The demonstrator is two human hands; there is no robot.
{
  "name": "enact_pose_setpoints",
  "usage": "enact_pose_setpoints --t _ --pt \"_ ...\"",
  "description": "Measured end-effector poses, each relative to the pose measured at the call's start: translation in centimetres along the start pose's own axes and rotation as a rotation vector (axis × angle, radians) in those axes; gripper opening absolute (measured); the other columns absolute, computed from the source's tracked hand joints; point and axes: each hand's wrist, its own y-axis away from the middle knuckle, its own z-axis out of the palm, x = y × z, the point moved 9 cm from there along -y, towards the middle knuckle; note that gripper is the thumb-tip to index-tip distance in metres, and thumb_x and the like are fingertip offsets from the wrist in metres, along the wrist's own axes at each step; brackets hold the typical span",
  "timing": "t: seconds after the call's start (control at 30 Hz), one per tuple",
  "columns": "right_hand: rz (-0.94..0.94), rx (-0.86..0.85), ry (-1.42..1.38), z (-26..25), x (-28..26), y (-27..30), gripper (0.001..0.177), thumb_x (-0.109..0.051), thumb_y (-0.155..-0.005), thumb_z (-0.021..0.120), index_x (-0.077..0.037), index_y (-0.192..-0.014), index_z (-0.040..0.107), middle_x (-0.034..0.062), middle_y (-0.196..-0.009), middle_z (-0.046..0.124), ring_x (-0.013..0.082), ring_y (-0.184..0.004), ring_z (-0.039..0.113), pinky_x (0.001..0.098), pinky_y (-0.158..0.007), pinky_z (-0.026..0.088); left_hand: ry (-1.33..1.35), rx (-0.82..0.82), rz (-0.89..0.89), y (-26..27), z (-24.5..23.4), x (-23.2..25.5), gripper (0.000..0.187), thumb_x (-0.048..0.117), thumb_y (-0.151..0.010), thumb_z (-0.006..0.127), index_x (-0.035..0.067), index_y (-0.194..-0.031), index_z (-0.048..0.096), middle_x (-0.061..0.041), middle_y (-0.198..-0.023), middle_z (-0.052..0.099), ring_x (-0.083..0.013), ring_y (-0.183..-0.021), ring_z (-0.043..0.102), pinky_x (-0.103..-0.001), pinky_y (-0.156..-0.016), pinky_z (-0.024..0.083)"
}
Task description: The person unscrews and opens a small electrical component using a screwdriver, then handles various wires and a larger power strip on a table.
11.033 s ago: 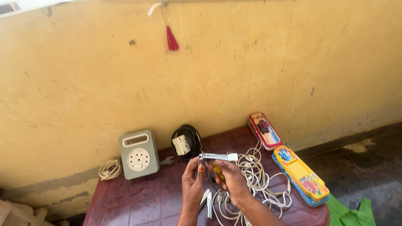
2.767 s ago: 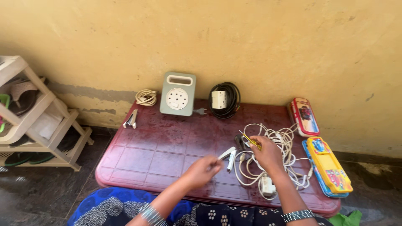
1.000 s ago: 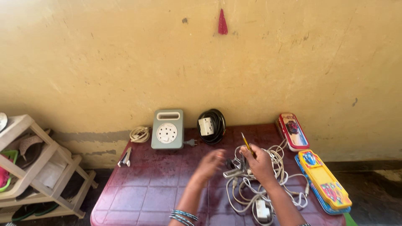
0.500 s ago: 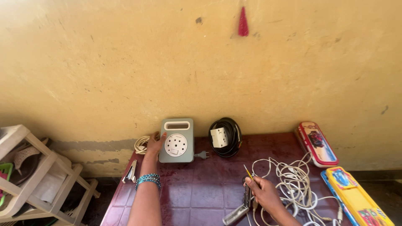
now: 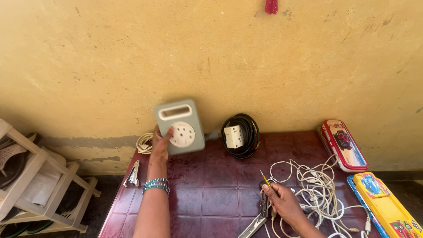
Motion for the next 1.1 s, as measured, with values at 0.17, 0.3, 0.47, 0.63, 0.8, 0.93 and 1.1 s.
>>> enact_pose_setpoints --t 0.17,0.3,0.47,0.63,0.8,0.93,1.1 --pt "-0.038 0.004 0.045 -0.1 0.2 -0.4 0.049 -0.049 -0.094 0.060 -0.002 -0.090 0.073 -0.0007 -0.056 0.050 0.0075 -0.039 0.045 0.0257 -0.038 0.040 0.152 -0.092 0.183 -2.3 0.6 1.8 0.071 0.011 -0.082 0.082 0.009 -0.145 0.050 -0.008 -0.135 0.065 -0.0225 -0.129 0.056 -0.036 -0.112 0.039" --pt "-0.002 -0.009 0.029 0.0 0.4 -0.4 0.047 -0.048 -0.093 0.060 -0.003 -0.088 0.071 -0.0007 -0.055 0.050 0.0076 -0.040 0.044 0.0256 -0.038 0.039 0.114 -0.173 0.132 -3.4 1.6 -0.1 0.071 0.006 -0.080 0.083 0.007 -0.144 0.051 -0.010 -0.133 0.065 -0.0237 -0.126 0.057 -0.037 -0.110 0.042" --pt "0.007 -0.009 0.057 0.0 0.3 -0.4 0.047 -0.048 -0.094 0.060 -0.003 -0.081 0.067 -0.0003 -0.054 0.051 0.0079 -0.039 0.044 0.0262 -0.037 0.041 0.025 -0.153 0.055 -2.7 2.2 -1.3 0.082 0.013 -0.076 0.085 0.011 -0.148 0.048 -0.010 -0.141 0.063 -0.0235 -0.134 0.054 -0.036 -0.112 0.040" --pt "0.021 0.003 0.072 -0.1 0.3 -0.3 0.047 -0.049 -0.094 0.060 -0.004 -0.083 0.068 -0.0003 -0.055 0.051 0.0072 -0.040 0.045 0.0254 -0.039 0.043 -0.109 -0.107 0.006 -0.5 2.8 1.4 0.081 0.010 -0.077 0.084 0.010 -0.149 0.047 -0.011 -0.141 0.062 -0.0271 -0.137 0.053 -0.038 -0.115 0.041" --pt "-0.009 -0.003 0.058 -0.1 -0.1 -0.4 0.046 -0.049 -0.093 0.060 -0.006 -0.085 0.071 -0.0002 -0.056 0.053 0.0078 -0.040 0.045 0.0254 -0.038 0.040 -0.177 -0.035 0.063 2.5 2.3 4.1 0.087 0.007 -0.075 0.079 0.014 -0.153 0.040 -0.008 -0.149 0.054 -0.0254 -0.138 0.050 -0.038 -0.116 0.043" --pt "-0.039 -0.015 0.055 0.0 -0.5 -0.2 0.049 -0.050 -0.095 0.060 -0.003 -0.083 0.069 -0.0011 -0.057 0.054 0.0069 -0.042 0.046 0.0248 -0.040 0.041 -0.056 -0.053 0.158 4.0 1.9 4.8 0.089 0.006 -0.074 0.079 0.012 -0.154 0.040 -0.012 -0.152 0.054 -0.0262 -0.140 0.050 -0.038 -0.116 0.042" --pt "-0.039 0.018 0.080 -0.2 -0.5 -0.1 0.048 -0.050 -0.093 0.062 -0.003 -0.082 0.067 -0.0001 -0.056 0.053 0.0079 -0.041 0.047 0.0263 -0.039 0.043 -0.070 -0.105 0.148 4.2 2.6 4.4 0.090 0.003 -0.076 0.079 0.008 -0.156 0.037 -0.014 -0.155 0.051 -0.0278 -0.143 0.048 -0.039 -0.119 0.042"
